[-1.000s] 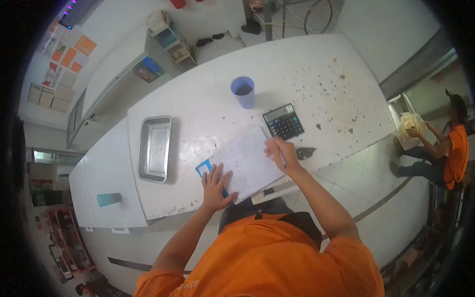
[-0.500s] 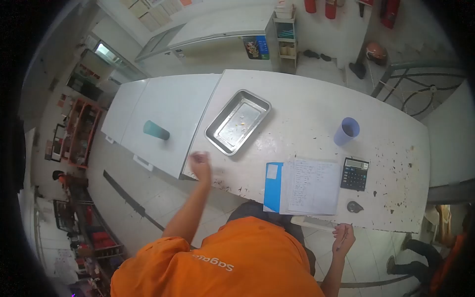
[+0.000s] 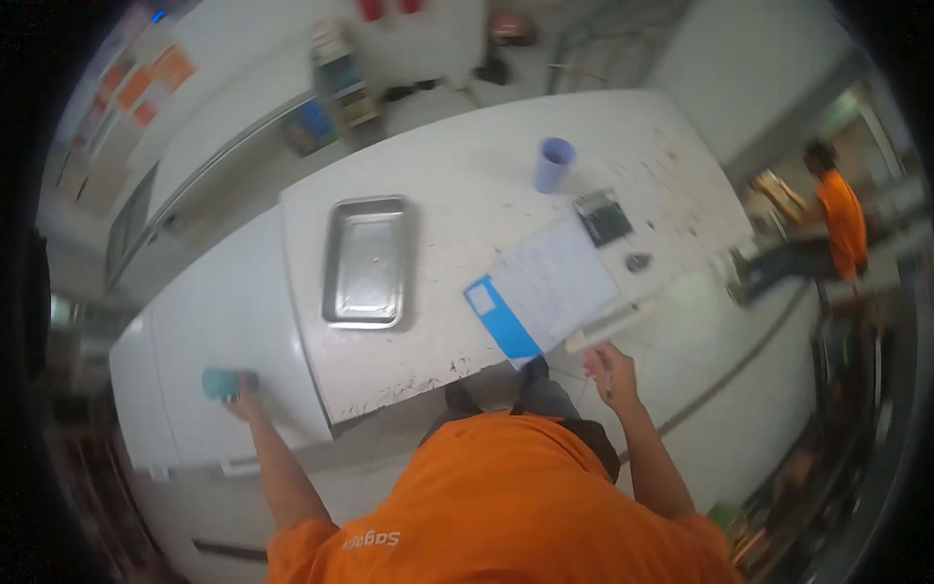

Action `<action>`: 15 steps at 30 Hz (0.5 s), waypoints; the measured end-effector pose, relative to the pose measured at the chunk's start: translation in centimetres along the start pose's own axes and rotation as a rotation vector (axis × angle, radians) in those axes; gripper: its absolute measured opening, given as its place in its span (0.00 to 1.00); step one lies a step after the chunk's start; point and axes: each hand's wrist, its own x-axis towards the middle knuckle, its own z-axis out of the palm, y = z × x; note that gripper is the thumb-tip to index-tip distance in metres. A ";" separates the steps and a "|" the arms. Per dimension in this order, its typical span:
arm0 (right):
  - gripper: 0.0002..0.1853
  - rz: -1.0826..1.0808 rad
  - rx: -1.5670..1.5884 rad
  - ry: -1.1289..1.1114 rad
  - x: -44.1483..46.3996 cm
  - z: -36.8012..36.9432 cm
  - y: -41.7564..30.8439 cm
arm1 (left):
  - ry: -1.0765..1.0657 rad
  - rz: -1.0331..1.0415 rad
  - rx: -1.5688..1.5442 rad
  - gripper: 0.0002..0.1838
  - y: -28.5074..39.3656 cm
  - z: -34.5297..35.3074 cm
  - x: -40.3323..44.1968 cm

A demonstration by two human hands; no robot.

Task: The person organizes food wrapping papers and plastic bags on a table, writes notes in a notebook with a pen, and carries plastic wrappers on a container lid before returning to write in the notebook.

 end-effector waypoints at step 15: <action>0.15 0.061 0.007 0.098 -11.8 -0.4 4.8 | -0.416 0.208 -0.165 0.35 12.3 -0.4 -24.2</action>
